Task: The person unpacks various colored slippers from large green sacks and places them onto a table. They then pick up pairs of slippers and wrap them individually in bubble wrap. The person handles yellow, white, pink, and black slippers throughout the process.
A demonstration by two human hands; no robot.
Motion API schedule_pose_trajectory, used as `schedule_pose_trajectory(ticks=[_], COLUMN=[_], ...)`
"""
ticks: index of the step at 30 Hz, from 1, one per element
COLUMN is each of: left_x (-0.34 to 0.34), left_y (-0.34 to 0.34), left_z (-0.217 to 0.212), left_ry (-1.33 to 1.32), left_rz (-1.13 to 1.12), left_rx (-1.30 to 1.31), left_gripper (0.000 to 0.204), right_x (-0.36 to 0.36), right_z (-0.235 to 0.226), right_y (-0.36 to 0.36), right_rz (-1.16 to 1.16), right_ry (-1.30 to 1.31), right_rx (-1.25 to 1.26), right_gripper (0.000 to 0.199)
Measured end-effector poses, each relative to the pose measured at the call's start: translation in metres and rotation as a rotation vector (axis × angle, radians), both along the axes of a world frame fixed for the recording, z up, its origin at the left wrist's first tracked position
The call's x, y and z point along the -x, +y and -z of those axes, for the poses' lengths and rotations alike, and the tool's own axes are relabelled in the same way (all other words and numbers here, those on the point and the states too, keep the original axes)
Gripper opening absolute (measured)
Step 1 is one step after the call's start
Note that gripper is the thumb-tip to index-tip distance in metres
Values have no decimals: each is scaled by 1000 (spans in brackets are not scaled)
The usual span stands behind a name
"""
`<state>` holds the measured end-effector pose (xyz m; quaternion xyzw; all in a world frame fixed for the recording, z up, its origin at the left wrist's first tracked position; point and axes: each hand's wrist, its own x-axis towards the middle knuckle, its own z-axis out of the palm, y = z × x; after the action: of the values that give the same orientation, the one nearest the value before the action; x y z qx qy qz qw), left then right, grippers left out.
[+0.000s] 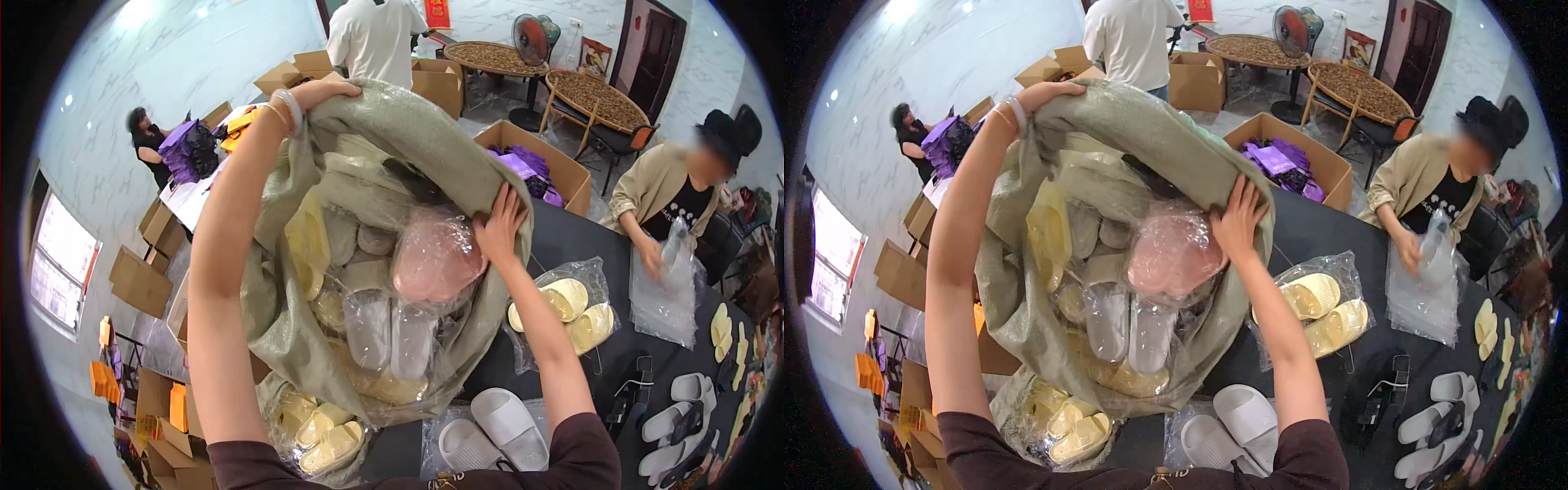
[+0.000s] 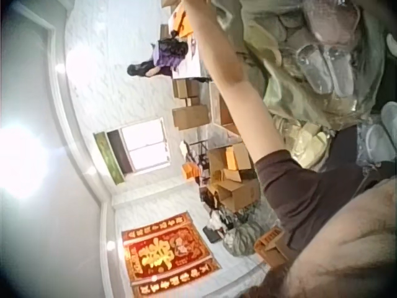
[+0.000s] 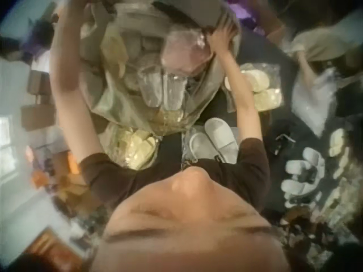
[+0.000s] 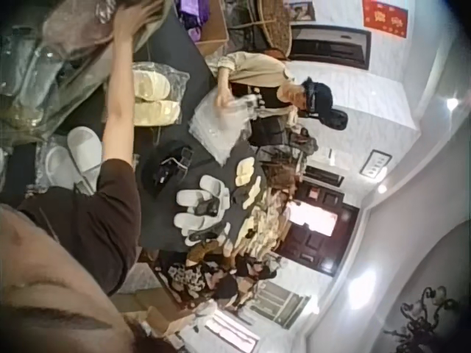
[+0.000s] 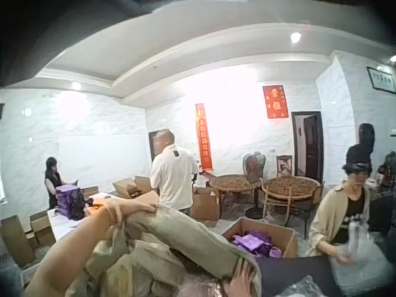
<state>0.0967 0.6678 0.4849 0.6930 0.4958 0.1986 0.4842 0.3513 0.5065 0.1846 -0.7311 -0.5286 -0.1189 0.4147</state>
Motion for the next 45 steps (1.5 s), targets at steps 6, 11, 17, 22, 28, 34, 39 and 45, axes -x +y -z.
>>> schedule_pose_trajectory(ticks=[6,11,17,22,28,34,39,45], left_x=[25,87,-34,-75,-104,-129,-133,-130], left_y=[-24,70,-30,-24,45,35,57,41], left_z=[-5,41,124,169,183,168,164,173], left_ry=[-196,40,-31,241,356,369,507,362], left_rz=[73,-296,211,665,414,164,175,226], left_rx=[142,-364,-1502,-1480,-883,-568,-473,-526], left_gripper=[36,46,55,54,31,35,41,43], right_x=[-41,-26,-71,-66,-86,36,60,55], right_z=[-42,-64,-64,-76,-58,-35,-41,-4], right_y=[69,81,43,30,21,-53,-27,20], right_rz=[-222,-527,-1081,-1150,-169,-696,-392,-134], right_ry=[259,1067,1889,1965,839,-263,-338,-618], right_rx=[-193,33,256,293,-229,-344,223,205], right_gripper=[38,24,38,35,29,24,96,66])
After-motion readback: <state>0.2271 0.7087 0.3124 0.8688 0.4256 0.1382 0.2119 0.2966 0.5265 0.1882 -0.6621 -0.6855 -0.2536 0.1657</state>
